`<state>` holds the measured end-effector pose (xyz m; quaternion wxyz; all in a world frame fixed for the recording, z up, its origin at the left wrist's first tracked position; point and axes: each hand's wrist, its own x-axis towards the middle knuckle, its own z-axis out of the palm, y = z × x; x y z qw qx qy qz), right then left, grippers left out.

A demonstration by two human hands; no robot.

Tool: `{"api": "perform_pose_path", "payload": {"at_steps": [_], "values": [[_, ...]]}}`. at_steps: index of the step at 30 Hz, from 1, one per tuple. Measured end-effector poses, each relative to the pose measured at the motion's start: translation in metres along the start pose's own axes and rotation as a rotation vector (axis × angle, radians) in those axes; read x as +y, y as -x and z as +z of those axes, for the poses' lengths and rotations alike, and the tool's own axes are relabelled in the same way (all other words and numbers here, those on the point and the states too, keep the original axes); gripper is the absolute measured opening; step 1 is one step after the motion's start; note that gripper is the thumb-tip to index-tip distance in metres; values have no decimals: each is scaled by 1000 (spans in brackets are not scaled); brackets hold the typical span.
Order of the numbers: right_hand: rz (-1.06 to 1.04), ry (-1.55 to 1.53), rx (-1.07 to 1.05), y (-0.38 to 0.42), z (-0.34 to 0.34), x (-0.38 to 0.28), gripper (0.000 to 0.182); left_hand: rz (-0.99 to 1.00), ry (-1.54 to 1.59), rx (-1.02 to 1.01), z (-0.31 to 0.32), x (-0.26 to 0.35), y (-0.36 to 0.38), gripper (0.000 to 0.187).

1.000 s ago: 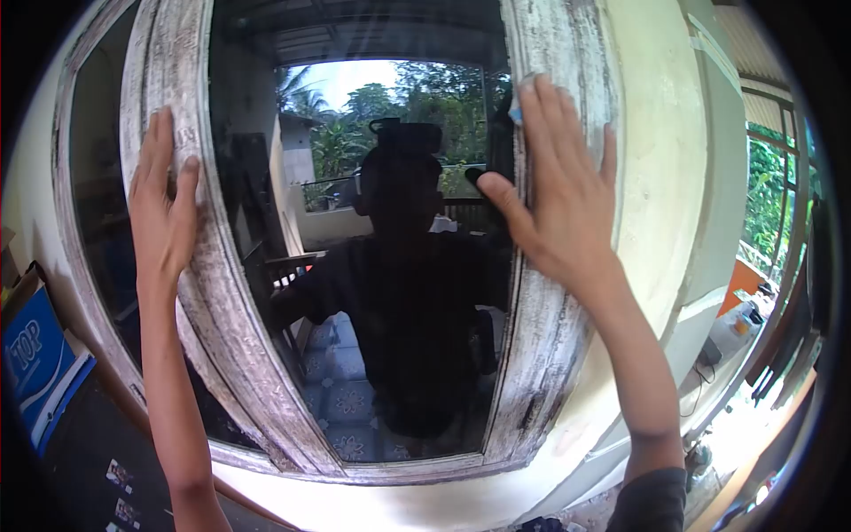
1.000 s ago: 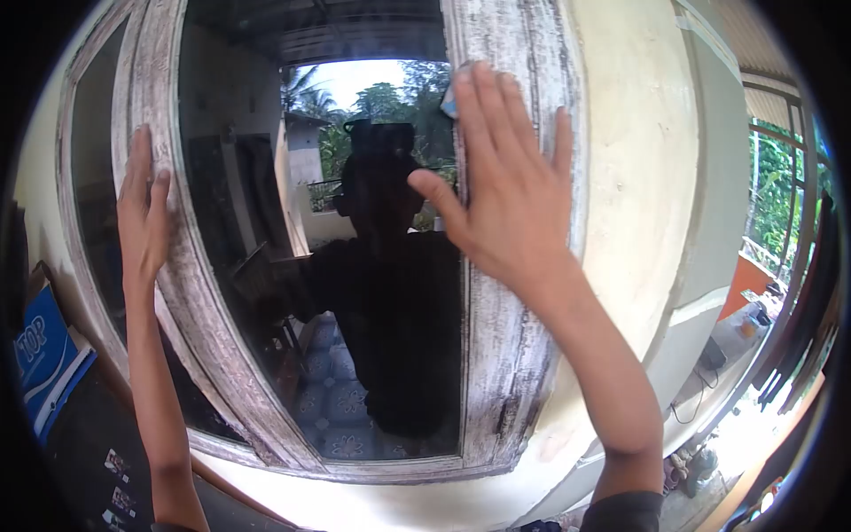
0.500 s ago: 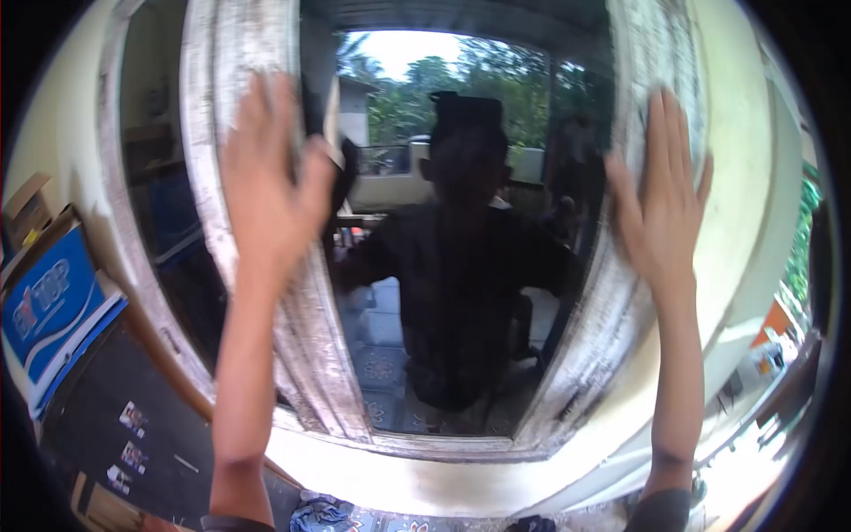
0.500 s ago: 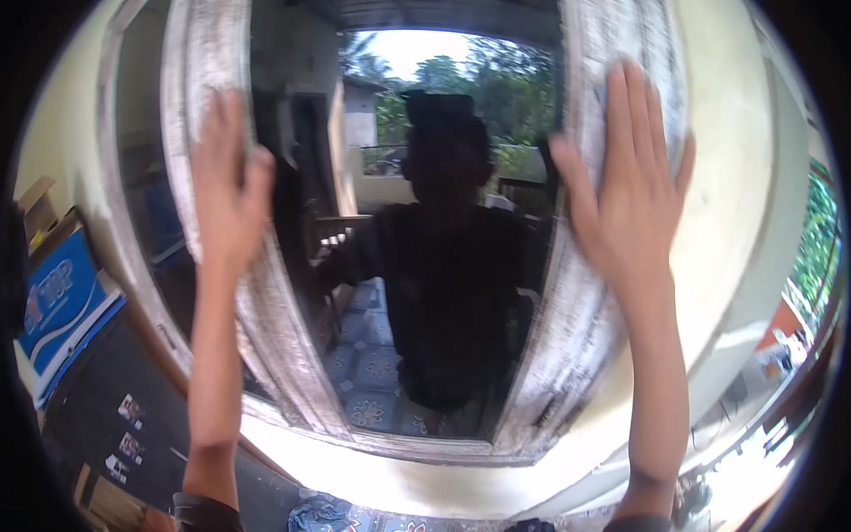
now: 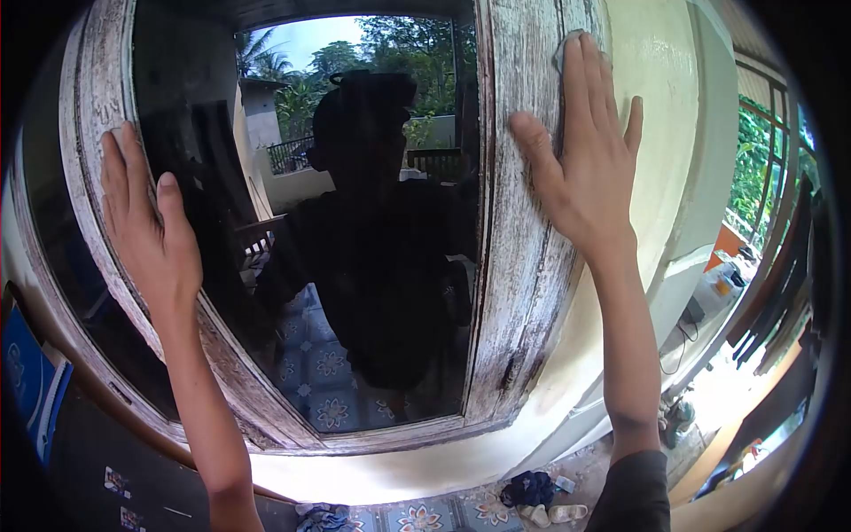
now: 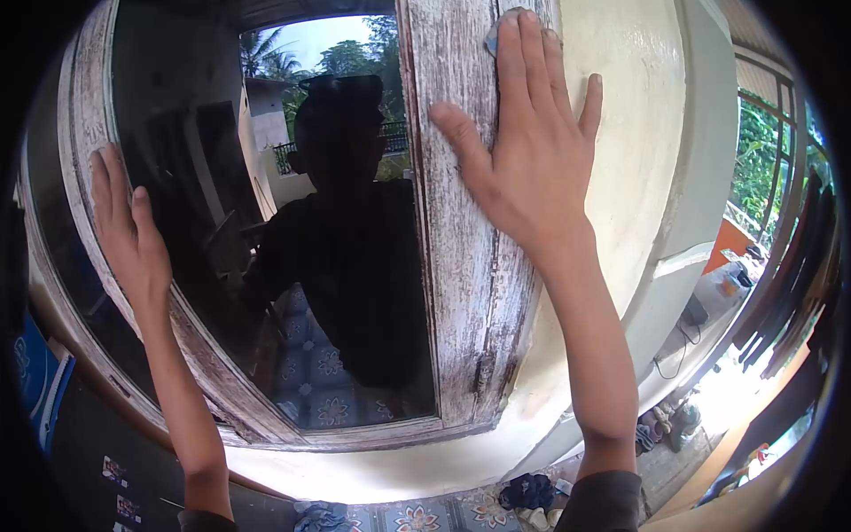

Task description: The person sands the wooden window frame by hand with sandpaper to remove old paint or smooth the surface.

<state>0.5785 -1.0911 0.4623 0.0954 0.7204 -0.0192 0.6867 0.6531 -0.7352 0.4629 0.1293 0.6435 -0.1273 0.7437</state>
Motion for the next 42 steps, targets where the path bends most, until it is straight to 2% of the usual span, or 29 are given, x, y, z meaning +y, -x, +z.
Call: {"api": "perform_pose_path", "payload": {"at_steps": [2, 5, 6, 8, 9, 11, 13, 15, 16, 18, 21, 23, 25, 28, 31, 34, 35, 37, 39, 40, 41, 42], "values": [[11, -52, -29, 24, -3, 0, 79, -31, 39, -1, -4, 2, 23, 52], [102, -86, -288, 127, -17, -15, 87, -148, 4, -126, -28, 3, 113, 57], [101, -79, -290, 127, -19, -14, 87, -184, 11, -152, -32, -5, 139, 58], [97, -128, -337, 127, -24, -20, 89, -181, -30, -153, -31, -5, 126, 59], [66, -136, -273, 99, -22, -18, 87, -192, -80, -166, -33, -5, 118, 59], [12, -92, -98, 45, -9, -10, 85, -173, 60, -99, -23, -10, 74, 52], [16, -90, -64, 32, -1, -8, 84, -176, 72, -71, -15, -9, 58, 51], [63, -117, -130, 75, -4, -13, 85, -134, 70, -85, -20, -9, 85, 53], [99, -151, -175, 108, -8, -19, 87, -183, 57, -132, -27, -9, 116, 54], [170, -162, -401, 189, -20, -29, 90, -239, 43, -179, -44, -10, 169, 55], [192, -219, -409, 196, -24, -33, 90, -243, -99, -322, -56, -10, 197, 57], [177, -172, -408, 145, -19, -27, 90, -295, -20, -246, -46, -6, 164, 58], [111, -199, -234, 113, -12, -18, 90, -298, 91, -213, -38, -8, 144, 57], [181, -175, -393, 166, -23, -23, 91, -235, 13, -224, -41, -1, 181, 60], [253, -202, -593, 274, -34, -33, 101, -265, -53, -371, -66, 4, 252, 65], [284, -238, -582, 268, -34, -34, 101, -254, -63, -394, -66, 3, 249, 64], [251, -241, -555, 239, -36, -30, 101, -190, -50, -360, -62, -3, 233, 65], [222, -241, -535, 210, -36, -24, 101, -280, -1, -343, -58, 2, 199, 66], [193, -276, -509, 204, -34, -22, 101, -258, -5, -323, -56, 6, 207, 66], [196, -275, -562, 221, -38, -21, 102, -242, -8, -283, -52, 9, 214, 67], [197, -274, -555, 248, -42, -24, 102, -241, -24, -333, -58, 11, 233, 67], [238, -293, -642, 279, -47, -28, 103, -258, -49, -392, -69, 12, 261, 68]]}}
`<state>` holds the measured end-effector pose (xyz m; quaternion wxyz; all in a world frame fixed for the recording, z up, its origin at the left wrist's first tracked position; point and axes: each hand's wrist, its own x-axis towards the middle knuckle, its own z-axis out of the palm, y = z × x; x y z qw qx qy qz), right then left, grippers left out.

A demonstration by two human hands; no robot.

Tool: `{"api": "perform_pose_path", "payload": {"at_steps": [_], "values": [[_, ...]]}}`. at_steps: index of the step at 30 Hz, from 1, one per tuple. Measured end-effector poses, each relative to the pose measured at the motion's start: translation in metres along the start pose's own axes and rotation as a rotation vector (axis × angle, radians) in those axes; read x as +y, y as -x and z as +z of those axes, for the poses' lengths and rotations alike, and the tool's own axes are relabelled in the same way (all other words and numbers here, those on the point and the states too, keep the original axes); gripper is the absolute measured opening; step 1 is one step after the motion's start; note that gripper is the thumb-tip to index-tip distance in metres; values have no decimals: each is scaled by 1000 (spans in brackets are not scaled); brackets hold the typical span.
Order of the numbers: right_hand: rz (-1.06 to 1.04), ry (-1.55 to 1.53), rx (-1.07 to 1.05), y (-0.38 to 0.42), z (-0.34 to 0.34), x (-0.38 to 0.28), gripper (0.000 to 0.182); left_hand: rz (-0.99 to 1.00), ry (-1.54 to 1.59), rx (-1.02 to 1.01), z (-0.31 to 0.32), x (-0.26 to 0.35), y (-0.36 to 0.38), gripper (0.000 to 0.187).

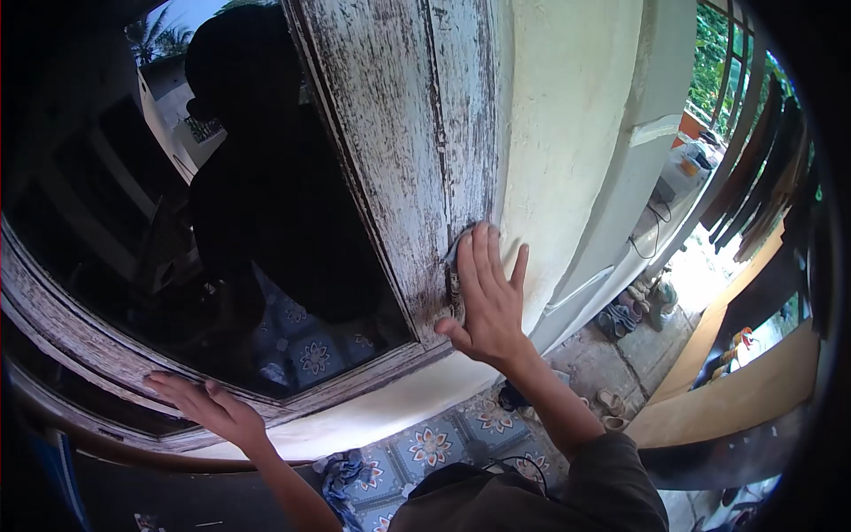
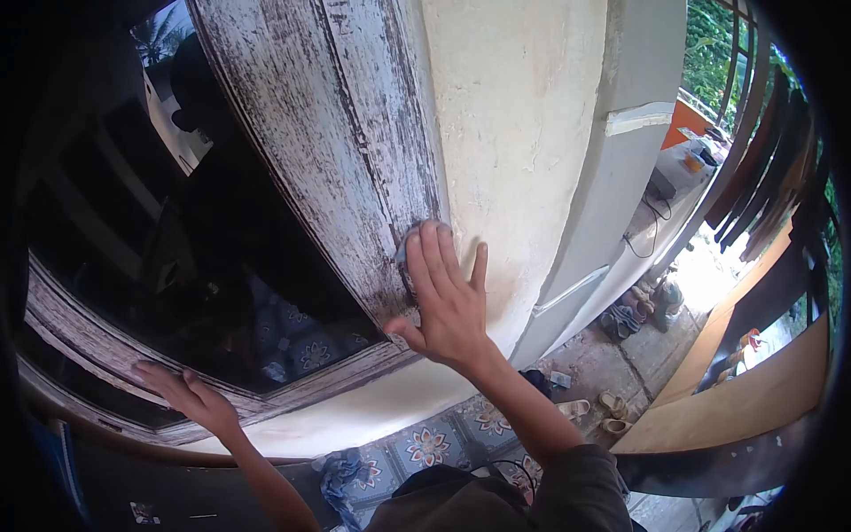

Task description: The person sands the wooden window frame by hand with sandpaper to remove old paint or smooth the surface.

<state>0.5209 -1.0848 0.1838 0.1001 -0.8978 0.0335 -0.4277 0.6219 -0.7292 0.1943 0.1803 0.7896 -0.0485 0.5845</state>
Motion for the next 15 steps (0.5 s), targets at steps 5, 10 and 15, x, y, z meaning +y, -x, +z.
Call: {"api": "perform_pose_path", "payload": {"at_steps": [5, 10, 15], "values": [[34, -78, -125, 18, 2, 0, 103, 11, -89, -59, 3, -4, 25, 70], [51, -39, -104, 10, -16, -13, 90, -45, -15, 126, 3, 3, -49, 67], [115, -180, -18, 11, -22, -17, 78, 34, -29, -29, 3, -3, 12, 67]]}}
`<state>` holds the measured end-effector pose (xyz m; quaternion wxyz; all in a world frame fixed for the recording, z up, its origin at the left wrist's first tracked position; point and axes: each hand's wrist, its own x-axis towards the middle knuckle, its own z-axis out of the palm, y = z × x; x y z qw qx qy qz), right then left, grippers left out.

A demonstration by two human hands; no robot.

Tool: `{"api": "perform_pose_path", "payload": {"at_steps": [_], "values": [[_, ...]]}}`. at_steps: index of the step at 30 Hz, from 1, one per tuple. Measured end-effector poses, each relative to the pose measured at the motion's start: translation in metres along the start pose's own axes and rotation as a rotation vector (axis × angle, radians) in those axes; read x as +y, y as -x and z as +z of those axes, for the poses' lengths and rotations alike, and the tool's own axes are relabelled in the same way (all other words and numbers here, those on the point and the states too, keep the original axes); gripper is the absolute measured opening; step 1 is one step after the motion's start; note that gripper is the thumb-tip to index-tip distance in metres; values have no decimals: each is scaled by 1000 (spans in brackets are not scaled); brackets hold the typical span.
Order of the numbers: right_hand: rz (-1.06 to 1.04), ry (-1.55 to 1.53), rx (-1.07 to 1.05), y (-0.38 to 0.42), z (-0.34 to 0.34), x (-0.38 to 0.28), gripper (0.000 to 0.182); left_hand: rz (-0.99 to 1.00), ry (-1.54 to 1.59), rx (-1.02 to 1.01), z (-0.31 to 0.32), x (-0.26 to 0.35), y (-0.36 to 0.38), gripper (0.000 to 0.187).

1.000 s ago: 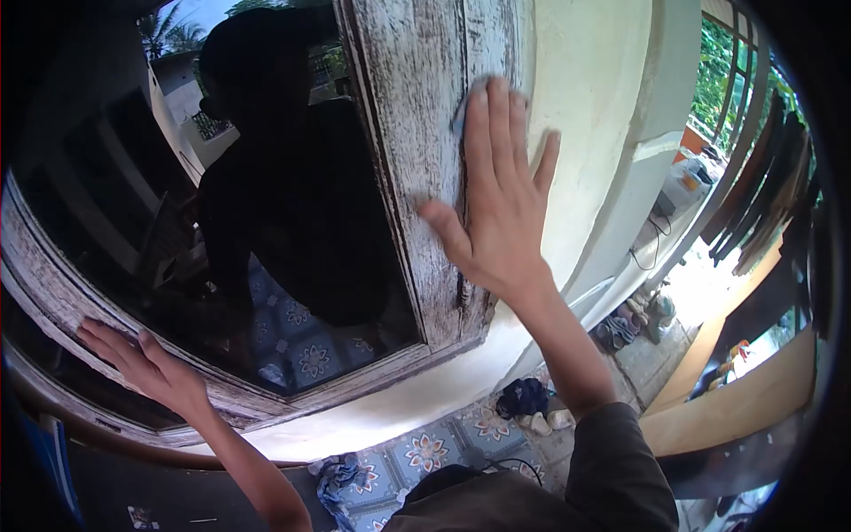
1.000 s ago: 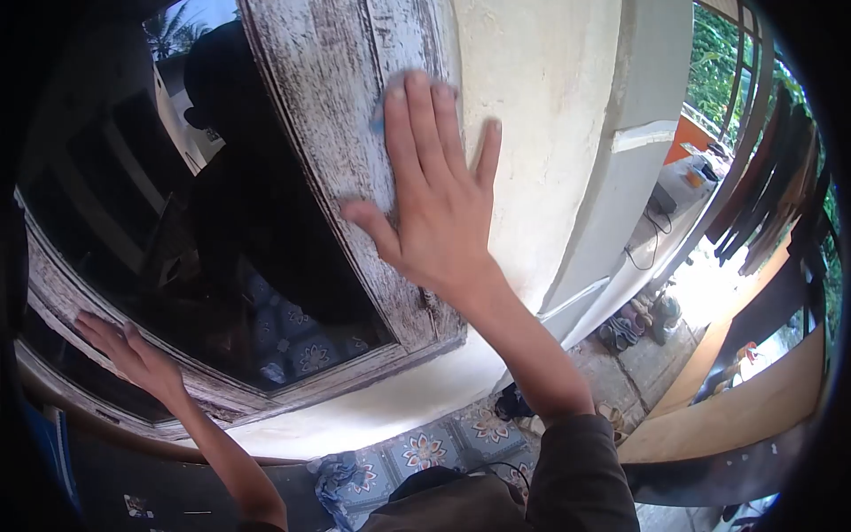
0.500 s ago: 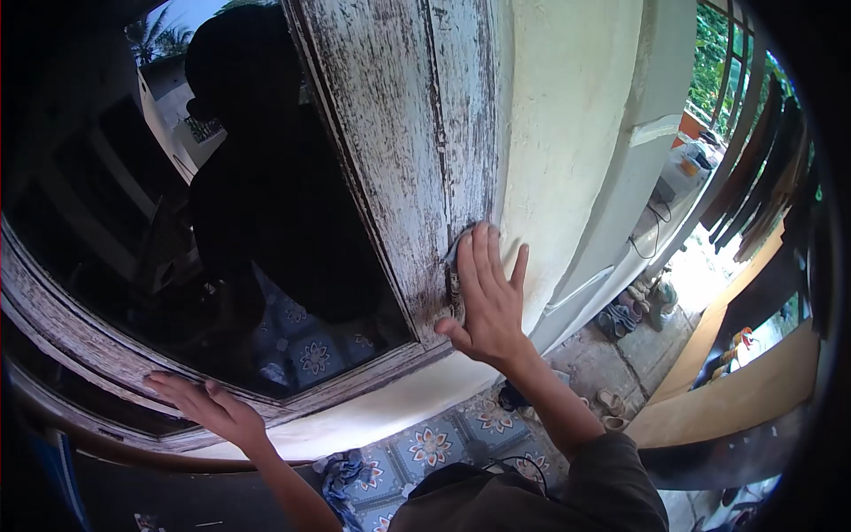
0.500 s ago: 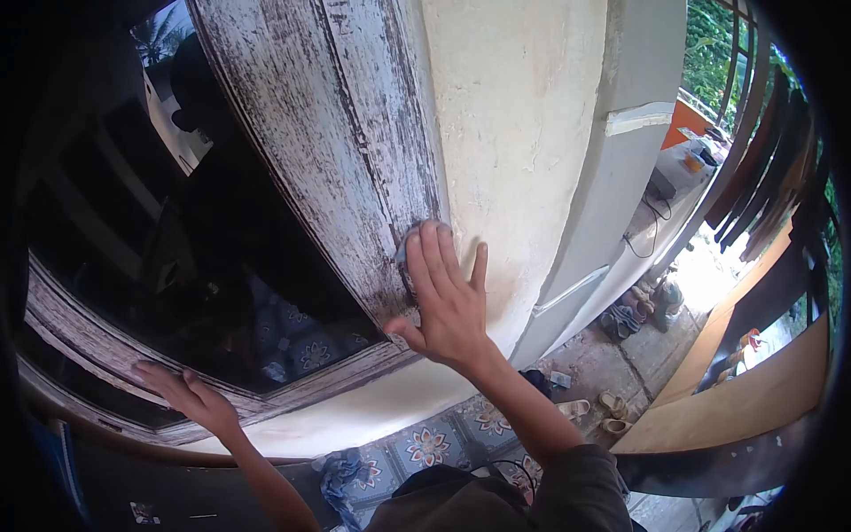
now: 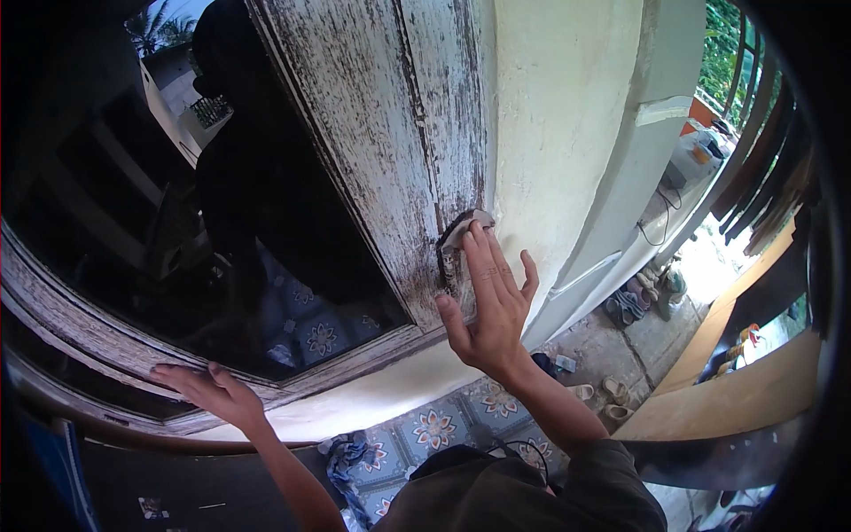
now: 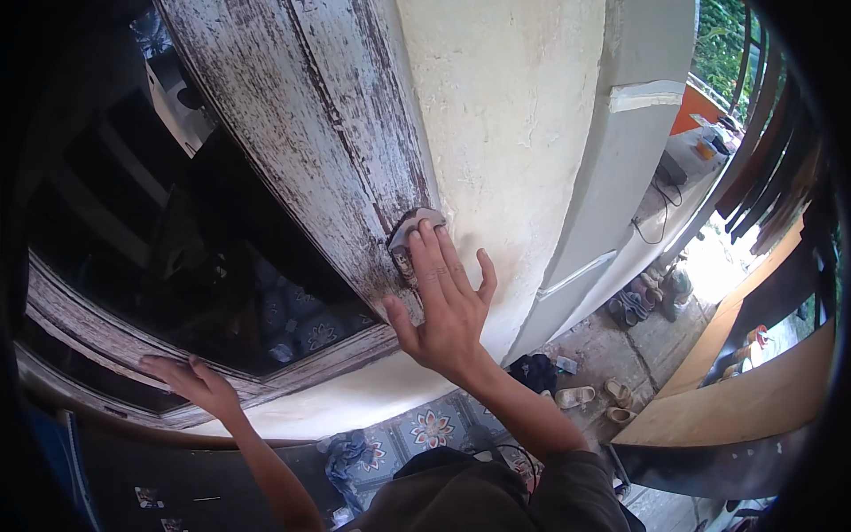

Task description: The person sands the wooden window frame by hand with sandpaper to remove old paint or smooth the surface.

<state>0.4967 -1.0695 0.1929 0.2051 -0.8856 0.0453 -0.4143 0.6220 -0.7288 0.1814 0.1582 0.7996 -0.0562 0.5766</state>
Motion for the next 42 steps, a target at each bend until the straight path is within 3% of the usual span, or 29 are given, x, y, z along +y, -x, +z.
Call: {"api": "perform_pose_path", "payload": {"at_steps": [2, 4, 8, 9, 15, 18, 24, 28, 32, 34, 36, 37, 42], "values": [[3, -72, 68, -1, 14, 9, 76, -38, -17, -80, 3, -5, 42, 66], [-148, 140, 231, -12, 31, 18, 80, -84, -39, -137, -1, -3, 48, 66], [-225, 51, 264, -51, 26, 16, 92, -130, 35, -128, -3, -4, 30, 73], [-205, 128, 176, -44, 27, 24, 97, -61, 41, -102, 0, -10, 32, 73], [-39, 144, -95, 75, 78, 65, 97, -91, 56, -140, -1, -13, 42, 69], [16, -1, -44, 70, 74, 51, 96, -131, 76, -106, 1, -2, 38, 70], [-103, 124, 428, 43, 60, 45, 41, -109, 84, -68, 7, -1, 40, 72], [-112, 148, 472, 42, 64, 56, 34, -30, 1, -99, 18, -13, 84, 73], [-114, 186, 479, 63, 105, 69, 30, -141, 153, -117, 13, -1, 83, 70], [-114, 274, 506, 47, 98, 56, 37, -109, 155, -91, 5, -8, 48, 69], [-131, 349, 401, 23, 80, 39, 47, -115, 194, -42, 0, -7, 15, 69], [-135, 375, 322, 24, 84, 35, 61, -94, 196, -14, 5, -12, 17, 69], [-74, 157, 96, 71, 102, 64, 77, -182, 170, -228, 14, -15, 123, 70]]}}
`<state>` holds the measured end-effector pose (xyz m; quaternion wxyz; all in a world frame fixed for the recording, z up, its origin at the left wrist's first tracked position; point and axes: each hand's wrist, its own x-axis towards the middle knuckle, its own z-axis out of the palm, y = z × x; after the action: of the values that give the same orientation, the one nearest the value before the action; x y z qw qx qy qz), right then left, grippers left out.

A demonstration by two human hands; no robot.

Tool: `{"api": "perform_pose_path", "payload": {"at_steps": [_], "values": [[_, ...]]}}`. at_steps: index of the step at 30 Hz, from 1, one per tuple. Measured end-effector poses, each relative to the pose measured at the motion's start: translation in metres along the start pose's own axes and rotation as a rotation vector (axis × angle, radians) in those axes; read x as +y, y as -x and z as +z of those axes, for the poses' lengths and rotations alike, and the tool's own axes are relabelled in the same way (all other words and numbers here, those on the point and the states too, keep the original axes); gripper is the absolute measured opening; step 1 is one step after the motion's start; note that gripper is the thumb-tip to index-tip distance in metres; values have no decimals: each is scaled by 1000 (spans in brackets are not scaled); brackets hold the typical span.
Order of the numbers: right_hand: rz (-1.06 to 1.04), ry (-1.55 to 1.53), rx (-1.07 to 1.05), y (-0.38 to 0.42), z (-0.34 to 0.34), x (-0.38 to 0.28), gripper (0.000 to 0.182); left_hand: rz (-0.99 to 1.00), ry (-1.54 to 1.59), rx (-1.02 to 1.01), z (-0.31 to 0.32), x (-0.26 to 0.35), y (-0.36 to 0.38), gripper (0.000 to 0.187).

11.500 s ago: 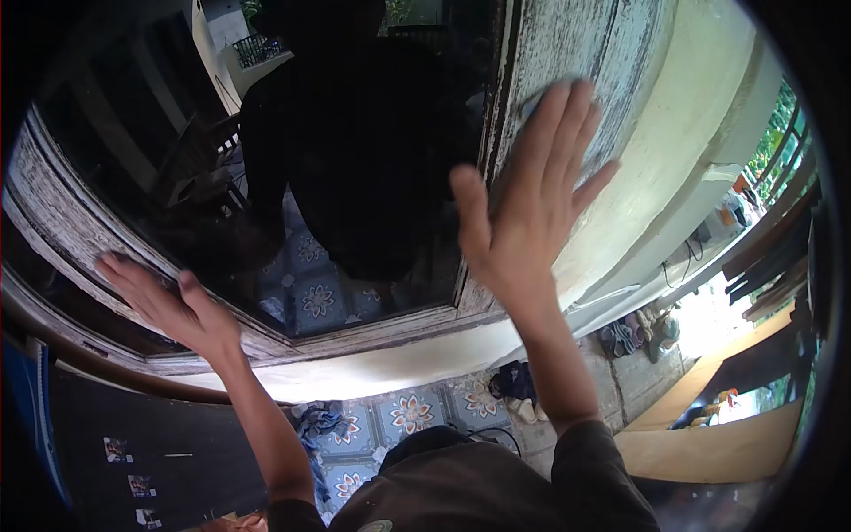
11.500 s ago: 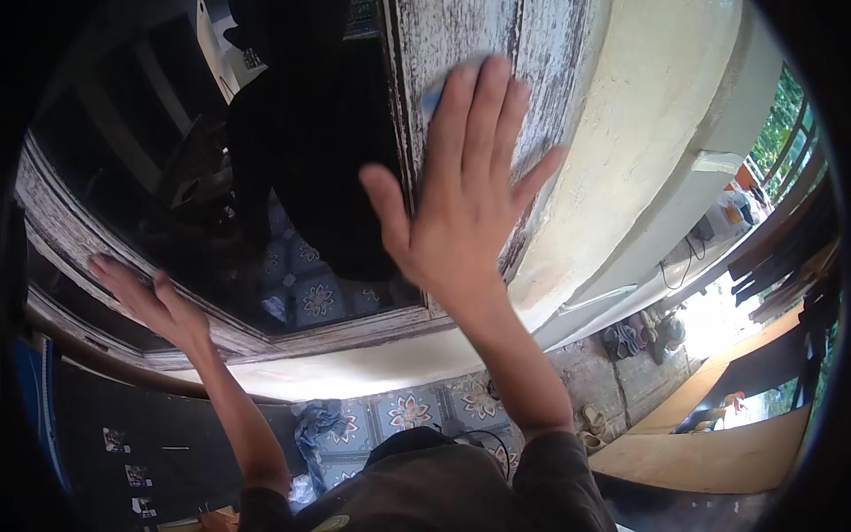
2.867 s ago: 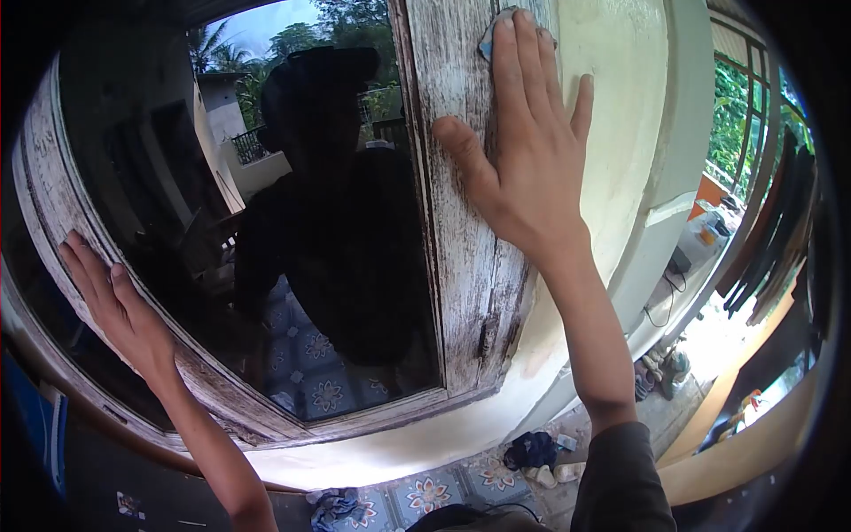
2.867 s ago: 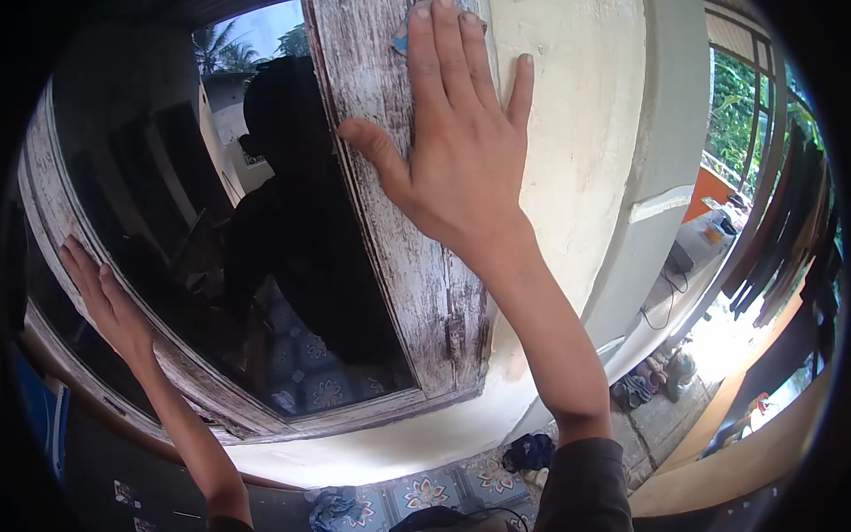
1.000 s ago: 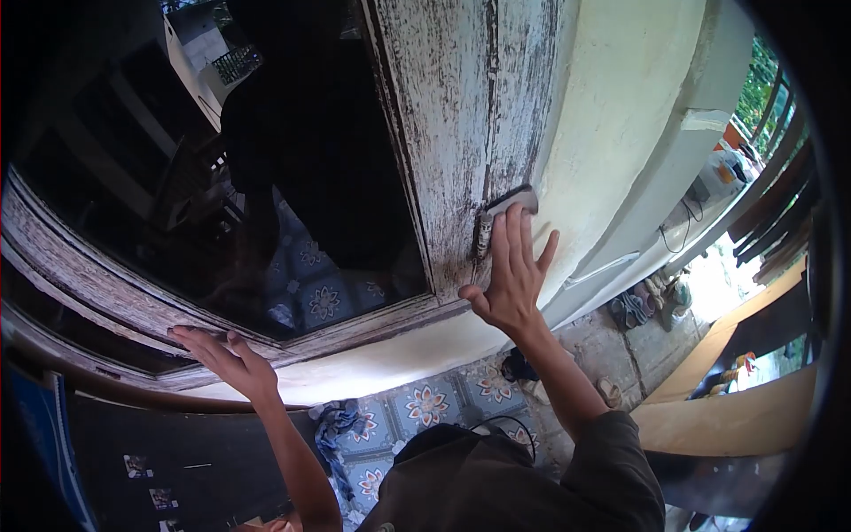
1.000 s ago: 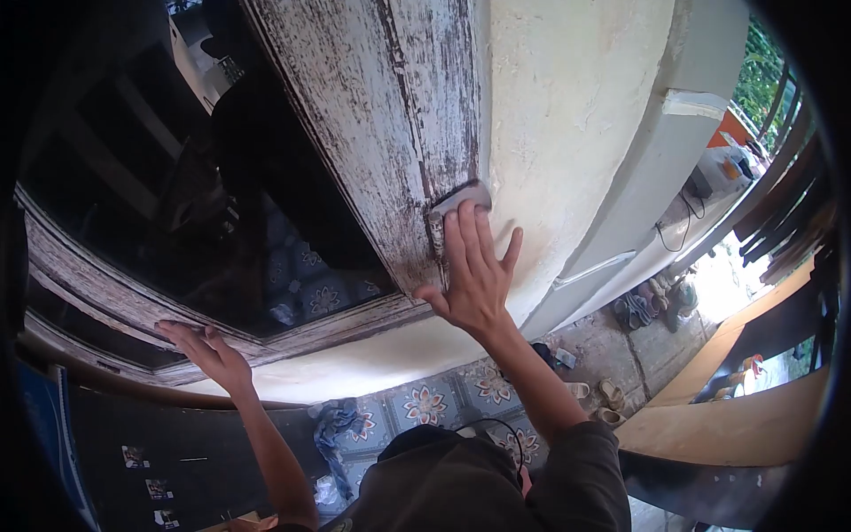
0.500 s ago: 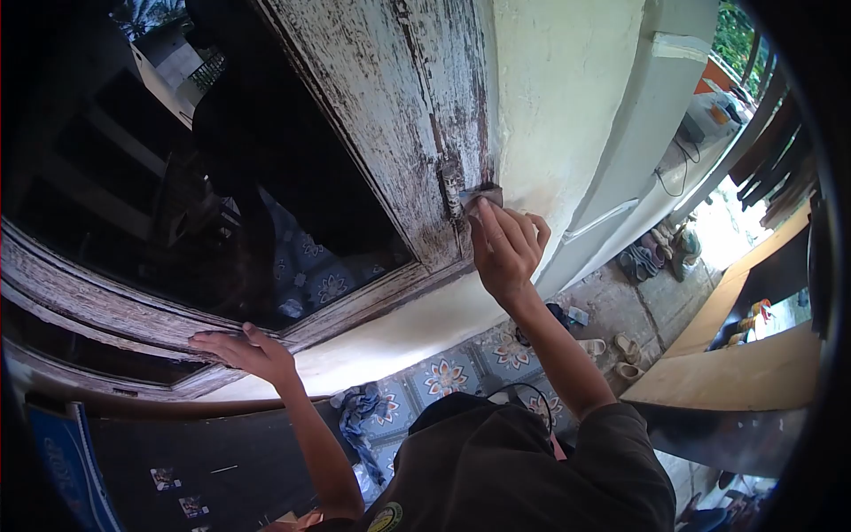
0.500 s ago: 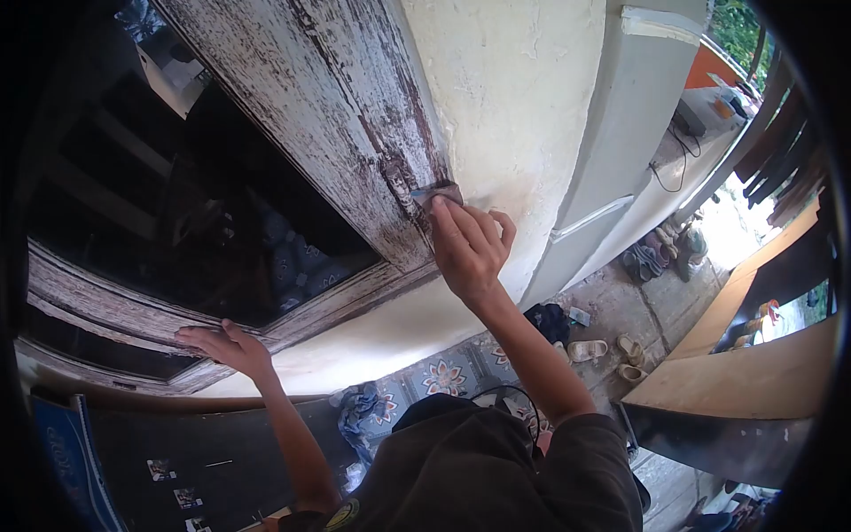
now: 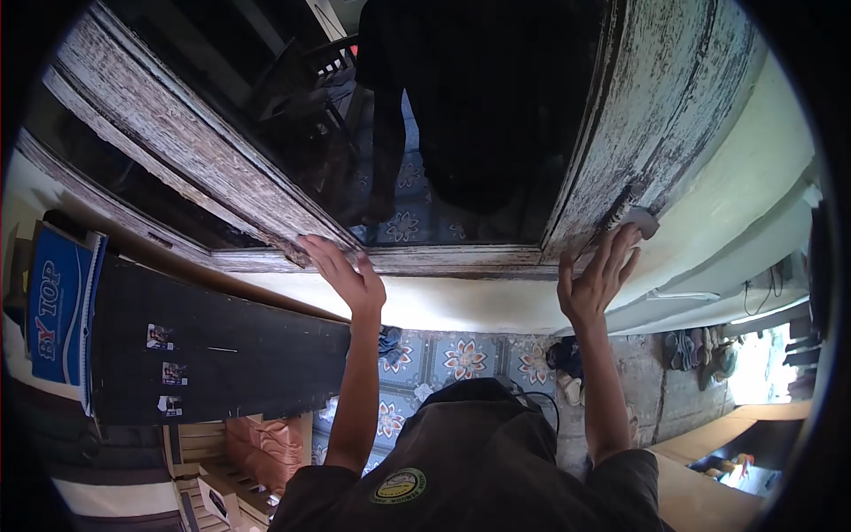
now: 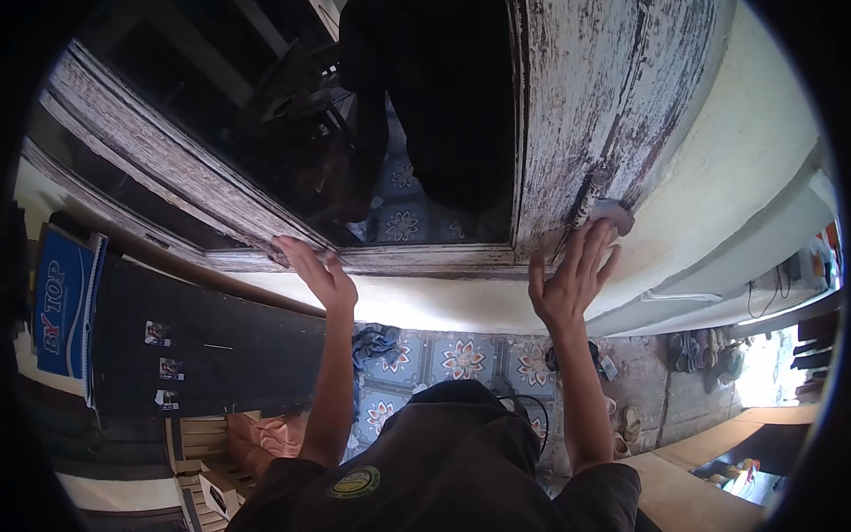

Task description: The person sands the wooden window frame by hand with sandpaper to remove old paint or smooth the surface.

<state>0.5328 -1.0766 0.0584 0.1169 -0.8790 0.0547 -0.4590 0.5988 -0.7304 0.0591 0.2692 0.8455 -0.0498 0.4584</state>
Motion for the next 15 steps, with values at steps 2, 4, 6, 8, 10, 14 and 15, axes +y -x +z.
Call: {"api": "perform_pose_path", "payload": {"at_steps": [2, 4, 6, 8, 10, 14, 15], "values": [[-40, 28, -70, 22, 9, -1, 80, -52, -4, -41, 7, 5, 15, 72], [-34, 87, -52, 16, 3, 0, 84, -86, 17, 7, 9, 10, 7, 72], [35, 83, 182, -8, -2, 0, 84, -39, 24, 28, 2, 12, -27, 71], [6, 157, 104, -36, -20, -3, 80, 32, 12, 128, -5, 18, -46, 70], [-19, 161, 152, -22, -6, 4, 73, 22, 39, 127, 2, 17, -35, 69], [33, 92, -18, 54, 21, 2, 59, -28, 88, 12, 23, 2, 37, 68], [44, 116, -35, 67, 27, 0, 60, -75, 69, -27, 26, 5, 46, 69]]}}
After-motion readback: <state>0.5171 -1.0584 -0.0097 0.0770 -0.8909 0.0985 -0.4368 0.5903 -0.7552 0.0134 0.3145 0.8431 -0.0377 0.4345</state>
